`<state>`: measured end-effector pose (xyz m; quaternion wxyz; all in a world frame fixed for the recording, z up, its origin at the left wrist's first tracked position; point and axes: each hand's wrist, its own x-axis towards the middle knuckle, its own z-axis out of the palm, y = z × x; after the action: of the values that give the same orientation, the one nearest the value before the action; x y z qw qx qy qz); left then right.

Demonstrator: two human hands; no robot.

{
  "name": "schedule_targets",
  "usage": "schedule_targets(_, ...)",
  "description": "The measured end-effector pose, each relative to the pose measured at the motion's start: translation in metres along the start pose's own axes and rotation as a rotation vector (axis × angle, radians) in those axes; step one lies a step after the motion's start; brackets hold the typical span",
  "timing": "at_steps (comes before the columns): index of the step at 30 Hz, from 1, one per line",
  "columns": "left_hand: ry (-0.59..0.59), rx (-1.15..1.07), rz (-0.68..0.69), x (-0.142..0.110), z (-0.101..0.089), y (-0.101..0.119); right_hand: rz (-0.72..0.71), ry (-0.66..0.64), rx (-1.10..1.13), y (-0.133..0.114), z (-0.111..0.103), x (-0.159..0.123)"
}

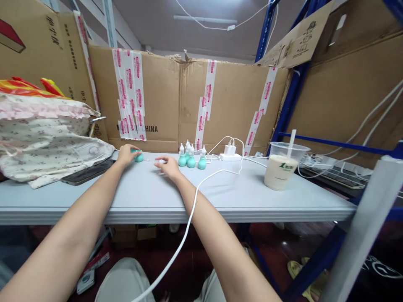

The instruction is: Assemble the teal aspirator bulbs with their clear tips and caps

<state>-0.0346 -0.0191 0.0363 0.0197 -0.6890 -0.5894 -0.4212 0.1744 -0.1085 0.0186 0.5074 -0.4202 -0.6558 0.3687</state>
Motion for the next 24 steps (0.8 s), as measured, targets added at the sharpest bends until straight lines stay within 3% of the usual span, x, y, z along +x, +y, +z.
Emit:
schedule_targets(4,0.198,-0.261,0.019,-0.008,-0.014,0.013,-0.013,0.092,-0.004,-0.006,-0.005,-0.001)
schedule_targets(6,0.198,-0.440,-0.006,-0.013,-0.020,0.022,-0.009,0.155,0.016,-0.009,-0.008,0.000)
schedule_targets(9,0.033,-0.514,0.049,-0.028,-0.020,0.039,-0.005,0.230,0.061,-0.008,-0.011,0.003)
schedule_targets(12,-0.319,-0.301,0.221,-0.049,-0.010,0.055,0.003,0.234,0.064,-0.004,-0.012,0.006)
schedule_targets(14,-0.431,-0.276,0.293,-0.061,-0.002,0.062,0.015,0.183,0.016,0.000,-0.012,0.007)
schedule_targets(19,-0.410,-0.187,0.323,-0.069,0.007,0.061,0.010,0.116,-0.093,0.002,-0.013,0.003)
schedule_targets(24,-0.351,-0.242,0.335,-0.070,0.004,0.058,-0.029,0.064,-0.046,-0.004,-0.016,0.000)
